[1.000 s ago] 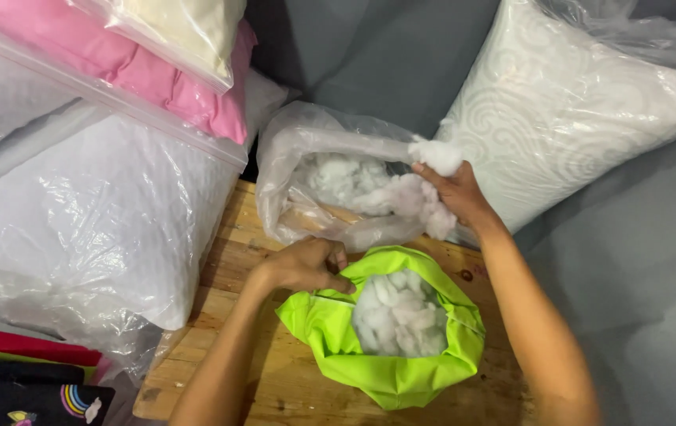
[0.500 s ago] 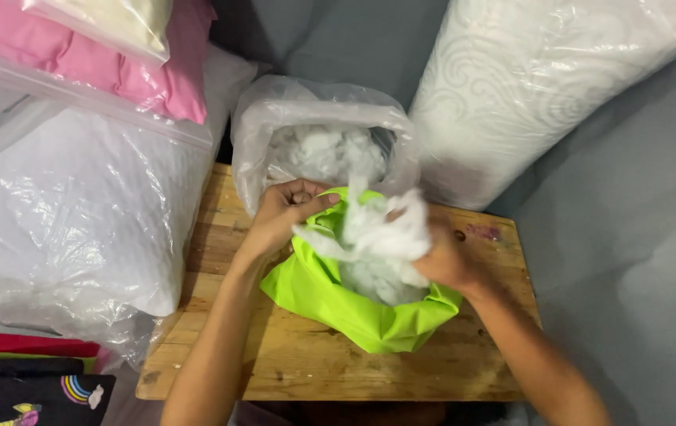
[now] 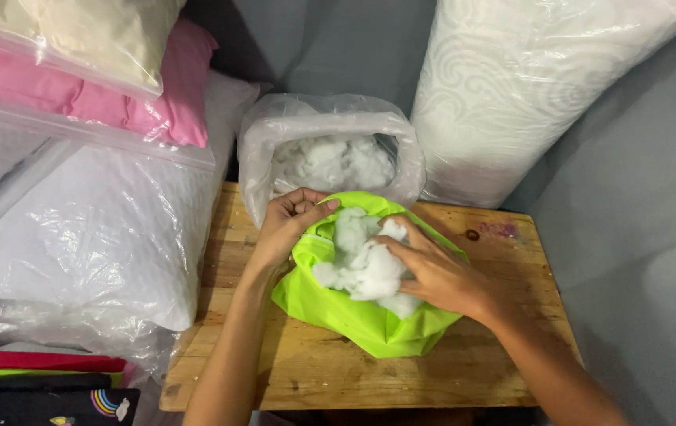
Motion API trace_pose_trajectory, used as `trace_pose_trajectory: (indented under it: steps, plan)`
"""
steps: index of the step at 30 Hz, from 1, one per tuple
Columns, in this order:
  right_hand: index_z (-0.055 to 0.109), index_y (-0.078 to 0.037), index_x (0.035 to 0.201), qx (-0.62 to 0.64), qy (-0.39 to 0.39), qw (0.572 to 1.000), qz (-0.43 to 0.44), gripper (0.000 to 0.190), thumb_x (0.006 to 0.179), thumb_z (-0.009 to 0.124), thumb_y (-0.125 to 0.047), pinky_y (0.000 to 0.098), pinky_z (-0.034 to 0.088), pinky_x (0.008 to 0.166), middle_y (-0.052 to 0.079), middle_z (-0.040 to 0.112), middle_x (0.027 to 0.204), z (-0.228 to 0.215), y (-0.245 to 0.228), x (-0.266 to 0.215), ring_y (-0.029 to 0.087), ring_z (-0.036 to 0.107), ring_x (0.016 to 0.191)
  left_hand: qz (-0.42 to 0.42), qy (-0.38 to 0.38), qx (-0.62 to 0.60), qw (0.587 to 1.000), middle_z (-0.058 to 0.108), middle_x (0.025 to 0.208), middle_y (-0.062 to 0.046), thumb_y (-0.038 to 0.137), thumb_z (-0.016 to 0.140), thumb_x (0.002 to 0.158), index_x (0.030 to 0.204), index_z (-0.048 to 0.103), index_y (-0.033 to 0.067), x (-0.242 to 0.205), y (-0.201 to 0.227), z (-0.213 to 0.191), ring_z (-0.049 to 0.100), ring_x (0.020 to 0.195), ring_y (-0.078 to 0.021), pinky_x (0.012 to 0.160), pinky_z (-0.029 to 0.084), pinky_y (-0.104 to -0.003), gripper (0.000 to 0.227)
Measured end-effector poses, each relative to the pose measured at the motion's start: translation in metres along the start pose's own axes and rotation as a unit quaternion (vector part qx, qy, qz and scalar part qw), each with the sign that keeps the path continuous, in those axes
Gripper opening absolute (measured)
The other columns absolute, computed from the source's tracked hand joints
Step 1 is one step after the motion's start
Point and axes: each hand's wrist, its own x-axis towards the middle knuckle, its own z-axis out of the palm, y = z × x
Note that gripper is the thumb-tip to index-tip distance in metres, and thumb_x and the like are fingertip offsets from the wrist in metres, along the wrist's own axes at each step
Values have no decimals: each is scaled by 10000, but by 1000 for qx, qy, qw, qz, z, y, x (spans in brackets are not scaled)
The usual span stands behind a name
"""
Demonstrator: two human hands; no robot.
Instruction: The person takes handfuls of white cotton filling from a large plastic bag and places them into a lime green pillowcase. They repeatedly push and arrange the cotton inside the case to distribute it evenly.
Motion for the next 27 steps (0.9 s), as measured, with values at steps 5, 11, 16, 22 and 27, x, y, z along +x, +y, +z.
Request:
trace_pose_trajectory:
  steps: [5,11,16,22,27]
  plan:
    - [650,-193,1311,-17,120,992,-22,538,818,832,-302,560,456,1000,128,413,1434,-11,-11,-14,432,485,1258,10,-10,-7,1000,523,548,-16,115,894,759,948,704,-95,-4,5,5,518,399,-76,372,421,-188,341]
    - [650,-73,1126,-238,273,921,-142,232,903,682,-132,451,499,790,90,454,1130,38,27,22,347,546,998,10,-31,3,999,519,555,-26,108,894,760,934,698,-98,-5,5,3,524,385,-93,337,419,-199,333]
    - [656,-16,1007,-326,201,920,-86,160,885,569,-72,406,528,597,115,573,995,77,31,57,295,628,831,11,-41,3,999,531,553,-27,88,890,757,931,704,-97,-5,4,3,526,384,-85,332,420,-193,314]
    - [573,30,1220,-128,99,987,3,341,907,586,-104,544,560,748,236,609,1146,19,-11,37,455,658,986,17,-36,-22,999,532,545,-21,79,896,751,922,716,-85,2,-2,1,525,393,-74,339,414,-187,298]
    - [466,-61,1468,-89,186,978,40,571,967,634,-277,484,424,1092,148,535,1446,14,-36,-6,323,495,1343,-12,-67,45,997,620,617,49,198,852,817,854,725,89,-1,6,0,505,561,-32,556,385,-173,172]
